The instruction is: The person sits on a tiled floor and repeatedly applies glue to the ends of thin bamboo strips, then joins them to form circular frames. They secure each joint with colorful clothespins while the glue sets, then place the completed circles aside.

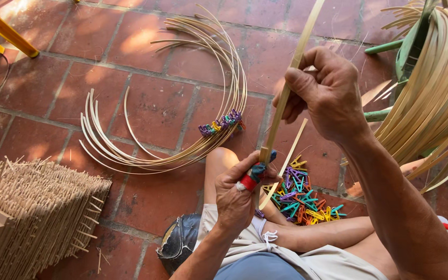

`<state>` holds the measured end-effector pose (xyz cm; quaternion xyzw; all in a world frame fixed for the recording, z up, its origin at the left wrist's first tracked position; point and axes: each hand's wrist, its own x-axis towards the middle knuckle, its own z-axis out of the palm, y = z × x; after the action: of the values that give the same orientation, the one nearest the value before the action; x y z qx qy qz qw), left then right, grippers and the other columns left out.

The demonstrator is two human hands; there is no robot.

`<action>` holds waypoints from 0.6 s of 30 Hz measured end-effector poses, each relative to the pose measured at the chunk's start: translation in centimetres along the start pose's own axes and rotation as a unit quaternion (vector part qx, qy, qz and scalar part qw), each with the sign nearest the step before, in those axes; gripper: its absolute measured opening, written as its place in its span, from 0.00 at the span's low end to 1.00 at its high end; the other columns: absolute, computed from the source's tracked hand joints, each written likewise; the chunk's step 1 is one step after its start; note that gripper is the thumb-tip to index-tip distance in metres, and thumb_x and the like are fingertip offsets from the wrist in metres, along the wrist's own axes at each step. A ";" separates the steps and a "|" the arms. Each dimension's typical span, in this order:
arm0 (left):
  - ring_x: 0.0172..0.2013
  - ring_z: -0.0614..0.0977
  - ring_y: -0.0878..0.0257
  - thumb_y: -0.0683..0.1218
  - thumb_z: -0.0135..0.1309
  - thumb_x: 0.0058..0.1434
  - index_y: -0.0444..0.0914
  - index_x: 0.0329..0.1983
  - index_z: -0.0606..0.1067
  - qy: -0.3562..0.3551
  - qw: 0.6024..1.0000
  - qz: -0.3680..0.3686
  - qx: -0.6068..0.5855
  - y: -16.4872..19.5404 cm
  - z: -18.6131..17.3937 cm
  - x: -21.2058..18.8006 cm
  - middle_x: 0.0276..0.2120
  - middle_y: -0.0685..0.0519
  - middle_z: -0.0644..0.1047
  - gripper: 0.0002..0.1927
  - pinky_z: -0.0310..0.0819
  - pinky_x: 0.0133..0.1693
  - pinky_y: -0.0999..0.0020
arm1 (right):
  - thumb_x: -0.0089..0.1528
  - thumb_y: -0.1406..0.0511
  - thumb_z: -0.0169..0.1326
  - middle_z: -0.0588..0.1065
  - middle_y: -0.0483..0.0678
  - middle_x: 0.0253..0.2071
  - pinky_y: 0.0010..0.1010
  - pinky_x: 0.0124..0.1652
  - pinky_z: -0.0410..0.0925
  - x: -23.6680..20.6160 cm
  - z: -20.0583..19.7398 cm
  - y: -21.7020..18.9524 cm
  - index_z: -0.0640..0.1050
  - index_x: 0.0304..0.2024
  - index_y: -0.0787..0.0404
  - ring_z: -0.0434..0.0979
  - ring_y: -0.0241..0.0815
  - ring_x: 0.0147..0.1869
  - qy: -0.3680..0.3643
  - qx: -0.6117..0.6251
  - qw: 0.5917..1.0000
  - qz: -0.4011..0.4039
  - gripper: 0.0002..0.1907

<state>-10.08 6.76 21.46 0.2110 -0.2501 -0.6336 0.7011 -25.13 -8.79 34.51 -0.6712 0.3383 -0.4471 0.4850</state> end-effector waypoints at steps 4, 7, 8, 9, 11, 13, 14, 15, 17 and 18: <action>0.44 0.84 0.53 0.36 0.53 0.72 0.29 0.62 0.75 -0.009 1.000 0.020 0.001 0.9 -0.6 0.8 0.46 0.38 0.81 0.17 0.82 0.50 0.55 | 0.73 0.68 0.48 0.79 0.57 0.30 0.28 0.25 0.75 1.6 1.5 -0.7 0.69 0.45 0.68 0.81 0.40 0.27 -0.010 -0.012 1.000 -0.009 0.07; 0.44 0.84 0.54 0.36 0.54 0.72 0.29 0.62 0.75 -0.009 0.999 0.043 -0.013 1.6 -0.5 1.4 0.45 0.39 0.81 0.16 0.83 0.50 0.54 | 0.74 0.68 0.48 0.79 0.57 0.30 0.27 0.25 0.75 2.6 2.2 -1.6 0.69 0.45 0.68 0.81 0.40 0.27 -0.013 -0.005 1.000 -0.013 0.06; 0.44 0.84 0.54 0.36 0.54 0.72 0.29 0.62 0.75 -0.008 0.999 0.040 -0.012 1.9 -0.4 1.6 0.45 0.39 0.81 0.16 0.83 0.50 0.54 | 0.74 0.68 0.48 0.79 0.57 0.30 0.27 0.25 0.76 3.0 2.4 -1.8 0.69 0.45 0.68 0.81 0.40 0.27 -0.015 -0.001 1.000 -0.017 0.06; 0.44 0.84 0.54 0.36 0.54 0.71 0.29 0.62 0.75 -0.009 0.999 0.038 -0.012 2.2 -0.3 1.9 0.44 0.39 0.81 0.17 0.83 0.50 0.54 | 0.74 0.68 0.48 0.79 0.57 0.30 0.27 0.25 0.76 3.4 2.5 -2.0 0.69 0.46 0.68 0.82 0.41 0.27 -0.022 -0.015 0.999 -0.030 0.06; 0.45 0.85 0.54 0.37 0.53 0.69 0.29 0.61 0.75 0.002 0.999 0.034 -0.012 2.9 0.1 2.4 0.46 0.39 0.81 0.17 0.83 0.49 0.55 | 0.74 0.68 0.48 0.79 0.57 0.30 0.28 0.26 0.77 4.1 2.6 -2.4 0.69 0.46 0.69 0.83 0.41 0.28 -0.035 -0.042 0.997 -0.052 0.07; 0.45 0.85 0.55 0.36 0.53 0.68 0.29 0.59 0.75 0.018 0.999 0.033 -0.011 3.5 0.4 3.1 0.48 0.40 0.81 0.16 0.83 0.48 0.55 | 0.75 0.68 0.48 0.79 0.58 0.31 0.28 0.26 0.77 4.8 2.7 -2.7 0.70 0.47 0.69 0.83 0.42 0.28 -0.040 -0.049 0.996 -0.056 0.07; 0.44 0.85 0.54 0.36 0.53 0.69 0.28 0.59 0.75 0.011 0.999 0.042 -0.006 3.9 0.6 3.4 0.46 0.40 0.81 0.16 0.84 0.48 0.55 | 0.75 0.68 0.48 0.79 0.58 0.31 0.29 0.27 0.78 5.1 2.7 -2.8 0.70 0.47 0.70 0.83 0.42 0.29 -0.043 -0.053 0.996 -0.057 0.07; 0.43 0.85 0.53 0.36 0.53 0.70 0.27 0.59 0.76 0.005 0.999 0.051 0.000 4.1 0.7 3.7 0.45 0.39 0.81 0.15 0.84 0.47 0.55 | 0.76 0.69 0.48 0.79 0.58 0.31 0.29 0.27 0.77 5.4 2.7 -3.0 0.70 0.48 0.70 0.82 0.42 0.29 -0.043 -0.044 0.996 -0.060 0.07; 0.42 0.85 0.53 0.35 0.53 0.72 0.26 0.60 0.76 -0.013 0.997 0.070 0.002 4.4 0.9 4.2 0.43 0.39 0.81 0.14 0.84 0.47 0.55 | 0.77 0.69 0.48 0.79 0.59 0.33 0.30 0.29 0.76 5.8 2.5 -3.2 0.70 0.50 0.70 0.82 0.43 0.30 -0.040 -0.028 0.996 -0.069 0.07; 0.41 0.85 0.54 0.35 0.53 0.72 0.27 0.60 0.76 -0.022 0.997 0.080 -0.001 4.3 1.0 4.4 0.43 0.39 0.81 0.14 0.85 0.46 0.55 | 0.77 0.69 0.48 0.79 0.58 0.33 0.30 0.29 0.77 5.8 2.3 -3.3 0.70 0.51 0.70 0.82 0.43 0.31 -0.037 0.005 0.997 -0.063 0.07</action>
<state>-7.03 2.87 25.28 0.1756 -0.2812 -0.5801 0.7440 -20.76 -12.11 38.88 -0.7047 0.2745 -0.4538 0.4714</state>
